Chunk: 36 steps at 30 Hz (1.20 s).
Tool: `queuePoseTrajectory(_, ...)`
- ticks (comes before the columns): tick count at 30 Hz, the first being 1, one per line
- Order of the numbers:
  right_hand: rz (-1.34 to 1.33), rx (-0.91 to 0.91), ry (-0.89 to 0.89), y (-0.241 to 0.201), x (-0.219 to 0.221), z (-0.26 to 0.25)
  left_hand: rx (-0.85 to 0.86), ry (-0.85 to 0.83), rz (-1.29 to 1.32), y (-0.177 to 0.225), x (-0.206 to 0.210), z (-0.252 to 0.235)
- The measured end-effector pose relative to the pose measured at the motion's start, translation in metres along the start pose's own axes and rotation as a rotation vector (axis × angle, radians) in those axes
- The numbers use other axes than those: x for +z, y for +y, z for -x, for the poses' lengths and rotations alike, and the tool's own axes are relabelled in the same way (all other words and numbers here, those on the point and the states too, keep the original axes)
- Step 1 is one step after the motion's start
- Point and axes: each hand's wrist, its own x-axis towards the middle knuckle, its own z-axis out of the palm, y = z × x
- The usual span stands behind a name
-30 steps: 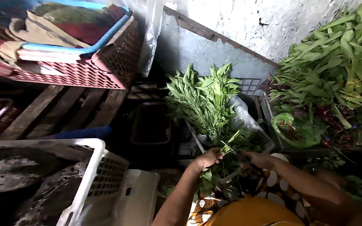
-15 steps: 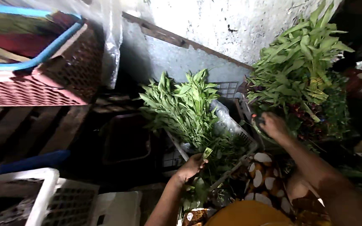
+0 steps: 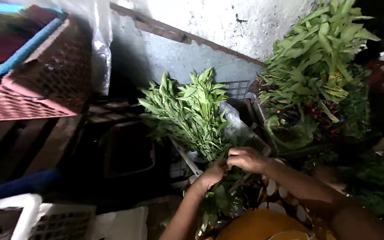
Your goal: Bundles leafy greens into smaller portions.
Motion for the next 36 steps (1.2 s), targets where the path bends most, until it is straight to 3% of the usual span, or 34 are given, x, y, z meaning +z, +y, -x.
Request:
queuePoseTrajectory(1,-0.099,0.015,0.027,0.0,0.002,-0.002,-0.001,-0.002,0.007,-0.001,-0.003,0.004)
queuePoseTrajectory(5,-0.58,0.398,0.324,0.004,0.003,-0.002,0.004,0.102,-0.104,-0.018,-0.024,0.02)
queuePoseTrajectory(6,-0.539,0.444,0.292,0.011,0.006,0.002,0.005,0.166,-0.131,-0.022,-0.032,0.024)
queuePoseTrajectory(9,0.031,0.518,-0.121,0.021,-0.001,0.021,0.007,0.37,-0.189,-0.006,-0.062,0.051)
queuePoseTrajectory(11,0.165,0.617,0.064,0.029,-0.017,0.037,0.193,0.499,-0.068,0.009,-0.083,0.085)
queuePoseTrajectory(13,0.216,0.852,0.282,0.047,-0.044,0.055,0.608,0.49,0.252,0.006,-0.111,0.112)
queuePoseTrajectory(15,0.295,1.154,0.266,0.07,-0.07,0.077,0.954,0.354,0.463,0.006,-0.138,0.126)
queuePoseTrajectory(16,0.313,1.263,0.215,0.085,-0.076,0.09,1.006,0.38,0.483,0.013,-0.142,0.131)
queuePoseTrajectory(17,0.317,1.326,0.169,0.097,-0.078,0.101,0.947,0.498,0.441,0.023,-0.137,0.134)
queuePoseTrajectory(19,0.332,1.351,0.137,0.113,-0.073,0.117,0.614,0.758,0.077,0.046,-0.111,0.135)
queuePoseTrajectory(21,0.329,1.317,0.178,0.116,-0.072,0.12,0.479,0.762,-0.108,0.051,-0.096,0.117)
queuePoseTrajectory(23,0.299,1.322,0.227,0.112,-0.074,0.117,0.511,0.706,-0.034,0.045,-0.088,0.102)
queuePoseTrajectory(27,0.26,1.332,0.18,0.111,-0.071,0.122,0.624,0.54,0.389,0.041,-0.075,0.09)
queuePoseTrajectory(31,0.22,1.323,0.249,0.106,-0.075,0.125,0.748,0.39,0.664,0.04,-0.072,0.082)
queuePoseTrajectory(36,0.03,1.126,0.659,0.101,-0.087,0.136,0.768,0.355,0.818,0.041,-0.071,0.076)
